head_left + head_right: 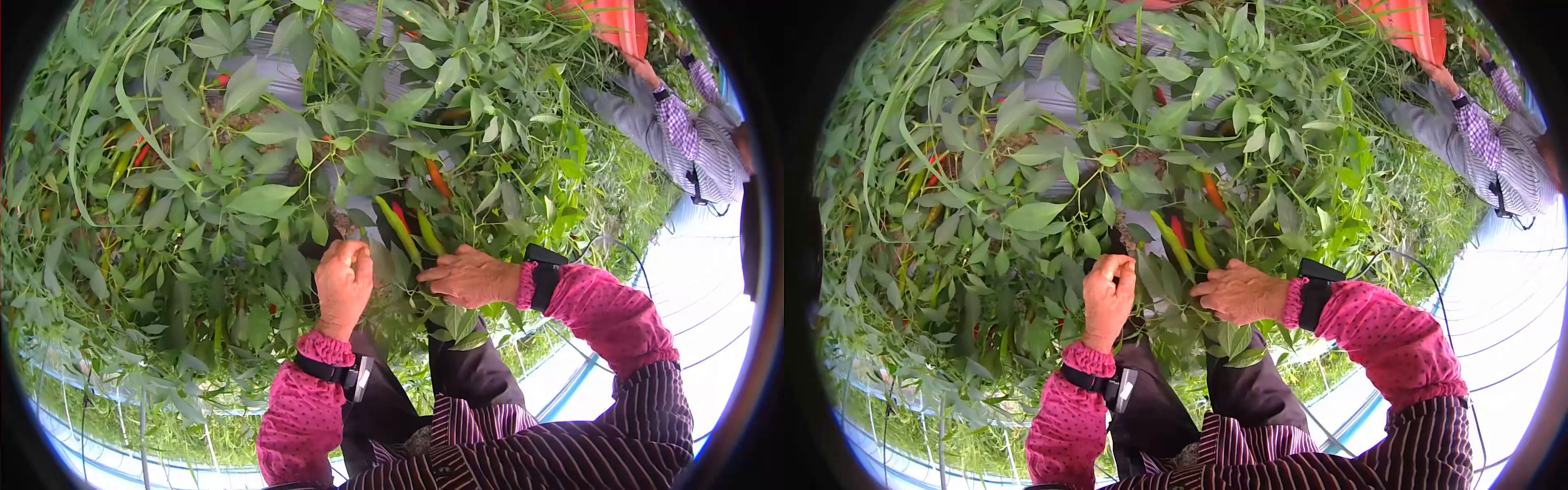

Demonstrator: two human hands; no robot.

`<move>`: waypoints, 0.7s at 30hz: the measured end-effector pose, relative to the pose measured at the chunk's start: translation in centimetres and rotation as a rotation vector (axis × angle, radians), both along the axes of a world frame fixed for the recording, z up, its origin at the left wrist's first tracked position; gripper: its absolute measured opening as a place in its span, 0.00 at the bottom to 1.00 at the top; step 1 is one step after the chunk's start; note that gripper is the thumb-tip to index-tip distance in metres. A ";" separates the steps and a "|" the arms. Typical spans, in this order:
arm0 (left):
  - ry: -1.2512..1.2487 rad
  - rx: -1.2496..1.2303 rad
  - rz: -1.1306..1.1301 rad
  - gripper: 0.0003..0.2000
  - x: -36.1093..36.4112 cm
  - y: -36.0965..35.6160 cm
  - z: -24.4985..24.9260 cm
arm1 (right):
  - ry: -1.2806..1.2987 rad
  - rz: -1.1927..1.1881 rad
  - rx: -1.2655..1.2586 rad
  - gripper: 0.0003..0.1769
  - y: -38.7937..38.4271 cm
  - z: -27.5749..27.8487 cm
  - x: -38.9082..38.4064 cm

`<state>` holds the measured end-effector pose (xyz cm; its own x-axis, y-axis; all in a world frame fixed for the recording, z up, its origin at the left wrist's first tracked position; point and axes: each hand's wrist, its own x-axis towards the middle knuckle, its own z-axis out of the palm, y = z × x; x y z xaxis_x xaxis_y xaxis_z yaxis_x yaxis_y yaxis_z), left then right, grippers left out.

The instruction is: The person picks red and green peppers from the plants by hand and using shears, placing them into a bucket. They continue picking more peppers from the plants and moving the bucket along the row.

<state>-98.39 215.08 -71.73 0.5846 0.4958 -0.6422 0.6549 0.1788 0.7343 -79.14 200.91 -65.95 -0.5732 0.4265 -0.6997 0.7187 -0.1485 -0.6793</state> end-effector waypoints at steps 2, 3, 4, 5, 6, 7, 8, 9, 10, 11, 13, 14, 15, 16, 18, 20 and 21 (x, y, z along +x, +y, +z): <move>0.020 0.064 -0.136 0.05 1.0 -0.8 -3.2 | -0.012 -0.036 0.040 0.13 -0.7 0.2 0.1; 0.043 0.092 -0.226 0.06 1.7 -1.1 -4.3 | -0.018 -0.028 0.034 0.12 -0.9 0.2 0.1; 0.066 0.122 -0.314 0.07 2.4 -1.3 -5.1 | -0.023 -0.018 0.031 0.12 -1.0 0.2 0.2; 0.121 0.082 -0.418 0.08 2.8 -1.6 -5.6 | -0.028 -0.007 0.029 0.11 -1.1 0.2 0.3; 0.176 0.040 -0.522 0.10 3.2 -2.0 -6.1 | -0.034 -0.001 0.033 0.11 -1.1 0.2 0.4; 0.231 -0.002 -0.627 0.12 3.4 -2.4 -6.3 | -0.039 0.004 0.037 0.10 -1.0 0.3 0.5; 0.219 -0.054 -0.700 0.20 3.3 -3.2 -6.7 | -0.045 0.008 0.042 0.10 -1.0 0.4 0.7; 0.218 -0.129 -0.711 0.24 3.4 -4.0 -6.7 | -0.049 0.012 0.045 0.10 -0.9 0.6 0.8; 0.202 -0.168 -0.669 0.25 3.1 -5.3 -7.3 | -0.054 0.013 0.048 0.10 -0.8 0.7 0.9; 0.186 -0.208 -0.628 0.26 2.7 -6.7 -7.9 | -0.057 0.015 0.049 0.10 -0.7 0.8 0.9; 0.222 -0.228 -0.579 0.26 3.6 -7.6 -7.0 | -0.063 0.067 0.014 0.09 -0.3 1.4 1.5; 0.238 -0.230 -0.553 0.26 4.0 -7.8 -6.8 | -0.068 0.094 0.002 0.09 -0.4 1.4 1.6; 0.180 -0.161 -0.573 0.25 3.7 -8.2 -7.2 | -0.073 0.072 0.018 0.09 -0.8 1.5 1.8; 0.124 -0.089 -0.591 0.25 3.4 -8.6 -7.7 | -0.078 0.050 0.036 0.09 -1.5 1.6 2.2; -0.026 0.047 -0.550 0.19 2.3 -8.8 -8.4 | -0.093 0.022 0.063 0.10 -1.9 1.7 2.5; -0.110 0.175 -0.656 0.16 1.0 -8.6 -8.5 | -0.119 0.011 0.082 0.11 -1.9 2.2 2.9; -0.154 0.241 -0.712 0.14 0.7 -8.2 -7.8 | -0.124 -0.015 0.085 0.11 -2.1 2.3 3.0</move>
